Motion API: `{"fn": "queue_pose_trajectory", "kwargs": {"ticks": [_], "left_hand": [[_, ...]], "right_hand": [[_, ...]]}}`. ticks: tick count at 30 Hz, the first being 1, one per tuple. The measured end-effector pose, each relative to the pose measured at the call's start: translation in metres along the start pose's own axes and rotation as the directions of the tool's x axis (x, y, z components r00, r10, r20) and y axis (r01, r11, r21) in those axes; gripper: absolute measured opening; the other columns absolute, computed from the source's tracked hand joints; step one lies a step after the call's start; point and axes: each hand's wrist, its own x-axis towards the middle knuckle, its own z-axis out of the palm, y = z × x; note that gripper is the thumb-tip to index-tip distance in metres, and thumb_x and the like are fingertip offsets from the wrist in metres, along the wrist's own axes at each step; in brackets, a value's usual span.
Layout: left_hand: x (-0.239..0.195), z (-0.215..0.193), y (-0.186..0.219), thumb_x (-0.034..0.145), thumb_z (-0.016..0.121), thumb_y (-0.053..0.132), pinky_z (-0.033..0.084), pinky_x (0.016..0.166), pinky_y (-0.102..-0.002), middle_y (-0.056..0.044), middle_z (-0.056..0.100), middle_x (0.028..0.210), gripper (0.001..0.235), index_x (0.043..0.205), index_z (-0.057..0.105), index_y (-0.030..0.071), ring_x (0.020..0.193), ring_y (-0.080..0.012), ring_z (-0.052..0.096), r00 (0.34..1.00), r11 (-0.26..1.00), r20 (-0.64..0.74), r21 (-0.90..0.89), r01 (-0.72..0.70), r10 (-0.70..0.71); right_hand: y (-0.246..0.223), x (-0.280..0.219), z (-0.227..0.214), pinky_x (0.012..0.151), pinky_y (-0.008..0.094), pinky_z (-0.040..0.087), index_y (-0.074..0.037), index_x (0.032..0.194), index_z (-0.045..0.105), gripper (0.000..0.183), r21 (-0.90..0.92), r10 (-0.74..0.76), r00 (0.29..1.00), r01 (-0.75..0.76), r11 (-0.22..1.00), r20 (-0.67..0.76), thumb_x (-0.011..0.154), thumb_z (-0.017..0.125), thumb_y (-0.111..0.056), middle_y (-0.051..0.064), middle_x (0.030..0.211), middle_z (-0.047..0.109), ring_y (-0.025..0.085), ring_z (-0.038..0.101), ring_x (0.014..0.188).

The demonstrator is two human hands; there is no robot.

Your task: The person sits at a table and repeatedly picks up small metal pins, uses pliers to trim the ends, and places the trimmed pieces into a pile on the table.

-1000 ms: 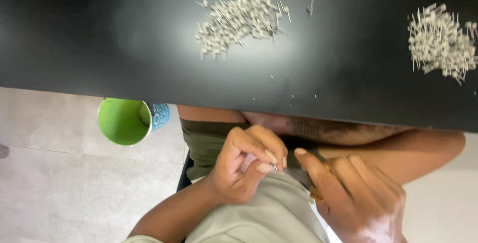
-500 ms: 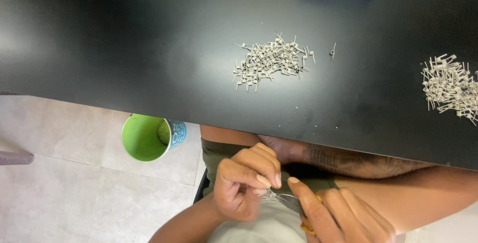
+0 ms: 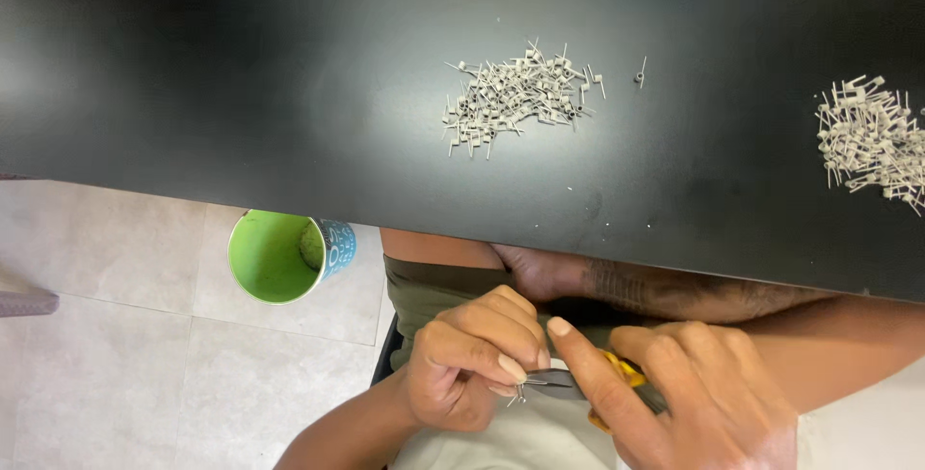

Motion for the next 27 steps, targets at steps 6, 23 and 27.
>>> {"fn": "queue_pose_trajectory", "kwargs": {"ticks": [6,23,27], "left_hand": [[-0.008,-0.005,0.001,0.106,0.054,0.006,0.049,0.076,-0.047,-0.014,0.065,0.097,0.008,0.099,0.058,0.007,0.078,-0.0321,0.066,1.0,0.997,0.006,0.08,0.007,-0.008],[0.002,-0.006,0.011,0.11,0.053,0.018,0.052,0.075,-0.043,-0.011,0.067,0.093,0.015,0.1,0.057,0.008,0.078,-0.0285,0.068,0.999,0.992,0.02,0.125,0.034,-0.036],[0.001,-0.014,0.018,0.11,0.053,0.03,0.053,0.08,-0.042,-0.001,0.071,0.094,0.032,0.087,0.063,0.01,0.081,-0.0243,0.07,0.986,0.966,0.106,0.235,0.103,-0.131]], "right_hand": [[0.003,-0.008,0.0,0.066,0.039,0.047,-0.025,0.121,0.074,0.039,0.003,-0.004,0.998,0.004,1.0,0.056,0.096,0.056,0.0,0.001,0.089,0.064,0.022,0.056,0.068],[0.0,-0.015,0.008,0.052,0.038,0.038,-0.016,0.119,0.074,0.037,0.105,0.011,1.0,-0.008,0.994,-0.028,0.104,0.041,-0.022,0.004,0.082,0.057,0.023,0.045,0.056],[0.0,-0.027,0.013,0.051,0.036,0.033,-0.006,0.119,0.071,0.045,0.255,0.09,0.993,-0.069,0.965,-0.073,0.104,0.031,-0.022,0.005,0.069,0.052,0.023,0.037,0.05]]}}
